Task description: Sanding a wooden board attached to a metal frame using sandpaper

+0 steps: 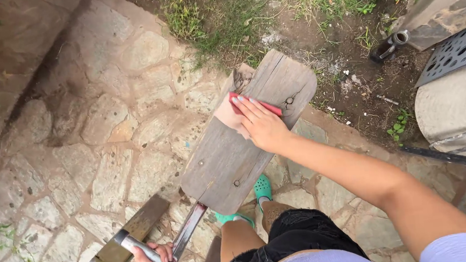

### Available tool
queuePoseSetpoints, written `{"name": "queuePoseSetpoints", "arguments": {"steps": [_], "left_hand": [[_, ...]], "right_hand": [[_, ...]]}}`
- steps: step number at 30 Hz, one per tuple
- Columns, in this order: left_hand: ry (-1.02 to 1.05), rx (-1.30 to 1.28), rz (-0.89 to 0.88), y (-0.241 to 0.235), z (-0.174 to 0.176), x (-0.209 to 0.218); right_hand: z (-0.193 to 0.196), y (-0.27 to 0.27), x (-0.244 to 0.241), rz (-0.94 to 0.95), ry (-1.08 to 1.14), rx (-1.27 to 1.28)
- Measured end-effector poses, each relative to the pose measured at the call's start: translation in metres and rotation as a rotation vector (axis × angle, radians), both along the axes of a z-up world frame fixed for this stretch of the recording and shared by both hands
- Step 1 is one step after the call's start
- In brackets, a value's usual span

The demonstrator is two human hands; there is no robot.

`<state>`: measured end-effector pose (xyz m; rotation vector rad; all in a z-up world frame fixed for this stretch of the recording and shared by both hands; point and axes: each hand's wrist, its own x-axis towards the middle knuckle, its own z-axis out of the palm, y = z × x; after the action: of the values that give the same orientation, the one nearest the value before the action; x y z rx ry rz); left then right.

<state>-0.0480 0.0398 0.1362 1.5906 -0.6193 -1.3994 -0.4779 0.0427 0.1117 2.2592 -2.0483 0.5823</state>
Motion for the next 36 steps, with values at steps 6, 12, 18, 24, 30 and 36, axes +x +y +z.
{"name": "queuePoseSetpoints", "arguments": {"steps": [6,12,18,24,30,36], "left_hand": [[0.082,-0.094,-0.045,0.003,0.003,-0.001],[0.101,-0.071,-0.015,0.001,0.004,-0.009],[0.151,-0.094,-0.004,-0.001,-0.003,-0.024],[0.169,-0.122,-0.119,-0.006,0.002,-0.027],[0.194,-0.050,-0.043,-0.002,0.011,-0.025],[0.226,-0.072,-0.056,-0.011,0.025,-0.019]], "right_hand": [[0.015,0.057,0.004,-0.036,0.104,0.068],[0.009,-0.010,-0.011,-0.040,0.114,0.158],[-0.012,0.057,-0.006,0.068,0.176,0.387],[-0.008,-0.037,0.024,-0.025,0.219,0.190],[-0.013,0.015,0.066,-0.081,0.144,0.352],[-0.009,-0.033,0.097,-0.103,0.007,0.274]]}}
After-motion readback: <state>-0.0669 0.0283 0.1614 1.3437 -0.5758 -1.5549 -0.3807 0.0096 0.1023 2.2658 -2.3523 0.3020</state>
